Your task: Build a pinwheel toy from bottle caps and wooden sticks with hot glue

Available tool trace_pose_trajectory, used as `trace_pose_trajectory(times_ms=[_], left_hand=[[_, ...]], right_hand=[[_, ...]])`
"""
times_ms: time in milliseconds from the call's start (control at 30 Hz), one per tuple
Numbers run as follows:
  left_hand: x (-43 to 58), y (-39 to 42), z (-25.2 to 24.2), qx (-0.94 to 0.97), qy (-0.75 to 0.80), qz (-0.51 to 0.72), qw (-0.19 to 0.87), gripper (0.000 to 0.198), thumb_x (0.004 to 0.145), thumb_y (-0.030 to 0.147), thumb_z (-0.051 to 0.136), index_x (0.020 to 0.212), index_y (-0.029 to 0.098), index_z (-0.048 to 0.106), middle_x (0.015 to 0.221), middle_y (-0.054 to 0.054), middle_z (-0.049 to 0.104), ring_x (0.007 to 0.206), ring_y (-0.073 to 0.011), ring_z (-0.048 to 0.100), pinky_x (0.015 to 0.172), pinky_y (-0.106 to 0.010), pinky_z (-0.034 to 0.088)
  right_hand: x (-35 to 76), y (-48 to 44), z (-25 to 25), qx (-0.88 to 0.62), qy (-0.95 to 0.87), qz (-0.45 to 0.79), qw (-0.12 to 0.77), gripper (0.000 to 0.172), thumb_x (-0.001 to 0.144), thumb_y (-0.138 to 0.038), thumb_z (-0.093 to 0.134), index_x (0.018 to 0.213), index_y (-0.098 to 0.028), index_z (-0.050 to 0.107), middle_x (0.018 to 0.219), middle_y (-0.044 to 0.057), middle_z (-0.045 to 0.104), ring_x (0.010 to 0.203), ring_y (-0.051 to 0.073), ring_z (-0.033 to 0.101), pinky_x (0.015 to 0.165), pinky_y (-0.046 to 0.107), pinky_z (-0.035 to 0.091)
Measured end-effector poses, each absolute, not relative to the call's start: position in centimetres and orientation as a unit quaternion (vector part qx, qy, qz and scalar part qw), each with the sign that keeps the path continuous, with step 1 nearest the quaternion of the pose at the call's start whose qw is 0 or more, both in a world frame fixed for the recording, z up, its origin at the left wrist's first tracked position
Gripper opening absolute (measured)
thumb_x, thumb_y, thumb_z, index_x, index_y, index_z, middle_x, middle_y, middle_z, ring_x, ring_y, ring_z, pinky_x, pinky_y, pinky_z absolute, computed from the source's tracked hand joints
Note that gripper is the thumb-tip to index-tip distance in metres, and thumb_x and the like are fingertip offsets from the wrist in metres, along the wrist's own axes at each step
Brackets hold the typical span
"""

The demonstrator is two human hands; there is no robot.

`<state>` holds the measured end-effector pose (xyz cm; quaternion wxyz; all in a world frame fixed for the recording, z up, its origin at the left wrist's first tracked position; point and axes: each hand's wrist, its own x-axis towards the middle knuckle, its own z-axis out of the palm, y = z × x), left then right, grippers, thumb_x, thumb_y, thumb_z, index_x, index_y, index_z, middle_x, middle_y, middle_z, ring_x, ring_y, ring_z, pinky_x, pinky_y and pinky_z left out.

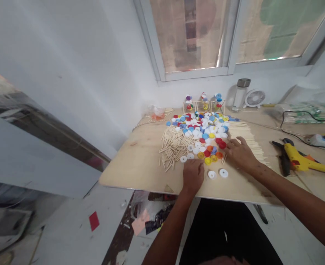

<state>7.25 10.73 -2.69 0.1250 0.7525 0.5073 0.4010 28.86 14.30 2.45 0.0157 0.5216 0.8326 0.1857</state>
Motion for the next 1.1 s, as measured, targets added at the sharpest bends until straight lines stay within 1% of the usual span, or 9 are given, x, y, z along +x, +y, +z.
trace_pose_trajectory(times_ms=[200, 300, 467, 600, 667, 800, 1000, 1100], left_hand=[[7.4, 10.8, -2.8, 0.752, 0.5, 0.415, 0.114, 0.018, 0.079, 0.007, 0.053, 0.086, 0.018, 0.066, 0.084, -0.005, 0.071, 0.084, -0.0198, 0.061, 0.08, -0.036, 0.047], [7.4, 10.8, -2.9, 0.749, 0.501, 0.418, 0.116, 0.018, 0.079, 0.008, 0.053, 0.086, 0.018, 0.066, 0.085, -0.004, 0.071, 0.084, -0.0197, 0.061, 0.081, -0.037, 0.047], [7.4, 10.8, -2.9, 0.749, 0.504, 0.414, 0.116, 0.02, 0.078, 0.007, 0.053, 0.087, 0.018, 0.066, 0.084, -0.004, 0.071, 0.084, -0.0192, 0.062, 0.081, -0.036, 0.047], [7.3, 10.8, -3.0, 0.751, 0.502, 0.413, 0.115, 0.02, 0.078, 0.007, 0.053, 0.087, 0.018, 0.067, 0.085, -0.004, 0.071, 0.083, -0.019, 0.061, 0.08, -0.036, 0.048], [7.3, 10.9, -3.0, 0.749, 0.502, 0.416, 0.118, 0.02, 0.077, 0.006, 0.054, 0.087, 0.018, 0.067, 0.084, -0.004, 0.071, 0.084, -0.0191, 0.061, 0.081, -0.036, 0.048], [7.3, 10.9, -3.0, 0.749, 0.499, 0.417, 0.123, 0.02, 0.077, 0.007, 0.054, 0.087, 0.018, 0.067, 0.084, -0.005, 0.071, 0.084, -0.0198, 0.061, 0.082, -0.037, 0.047], [7.3, 10.9, -3.0, 0.75, 0.493, 0.426, 0.113, 0.017, 0.077, 0.008, 0.054, 0.086, 0.018, 0.065, 0.083, -0.005, 0.07, 0.082, -0.0195, 0.061, 0.079, -0.036, 0.047], [7.3, 10.9, -3.0, 0.751, 0.494, 0.425, 0.109, 0.017, 0.077, 0.009, 0.053, 0.086, 0.018, 0.065, 0.082, -0.005, 0.07, 0.081, -0.0195, 0.061, 0.077, -0.035, 0.047]], right_hand=[[29.7, 15.3, 2.6, 0.406, 0.879, 0.248, 0.028, 0.025, 0.087, -0.011, 0.047, 0.086, -0.018, 0.071, 0.082, 0.009, 0.068, 0.089, 0.024, 0.054, 0.097, 0.044, 0.024], [30.2, 16.0, 2.9, 0.351, 0.903, 0.248, 0.025, 0.022, 0.087, -0.013, 0.049, 0.089, -0.019, 0.071, 0.083, 0.008, 0.068, 0.09, 0.024, 0.053, 0.096, 0.044, 0.025], [30.8, 16.6, 2.7, 0.304, 0.921, 0.244, 0.01, 0.024, 0.089, -0.015, 0.047, 0.102, -0.018, 0.068, 0.095, 0.01, 0.069, 0.094, 0.024, 0.053, 0.095, 0.044, 0.027], [30.7, 16.6, 2.4, 0.297, 0.925, 0.238, 0.011, 0.023, 0.09, -0.014, 0.047, 0.104, -0.017, 0.066, 0.085, 0.008, 0.07, 0.088, 0.023, 0.054, 0.095, 0.044, 0.027], [30.6, 16.5, 2.4, 0.291, 0.926, 0.239, 0.016, 0.022, 0.09, -0.014, 0.047, 0.101, -0.017, 0.066, 0.079, 0.007, 0.069, 0.086, 0.023, 0.054, 0.095, 0.045, 0.028], [30.4, 16.5, 2.5, 0.276, 0.928, 0.247, 0.031, 0.019, 0.089, -0.012, 0.048, 0.091, -0.017, 0.067, 0.082, 0.007, 0.07, 0.089, 0.023, 0.055, 0.095, 0.045, 0.027], [30.1, 16.8, 2.3, 0.264, 0.929, 0.261, 0.018, 0.018, 0.089, -0.013, 0.048, 0.091, -0.014, 0.066, 0.078, 0.009, 0.068, 0.085, 0.022, 0.054, 0.093, 0.045, 0.03], [30.1, 16.7, 2.3, 0.258, 0.935, 0.241, -0.003, 0.019, 0.089, -0.013, 0.048, 0.079, -0.016, 0.063, 0.069, 0.005, 0.064, 0.078, 0.02, 0.053, 0.092, 0.045, 0.031]])
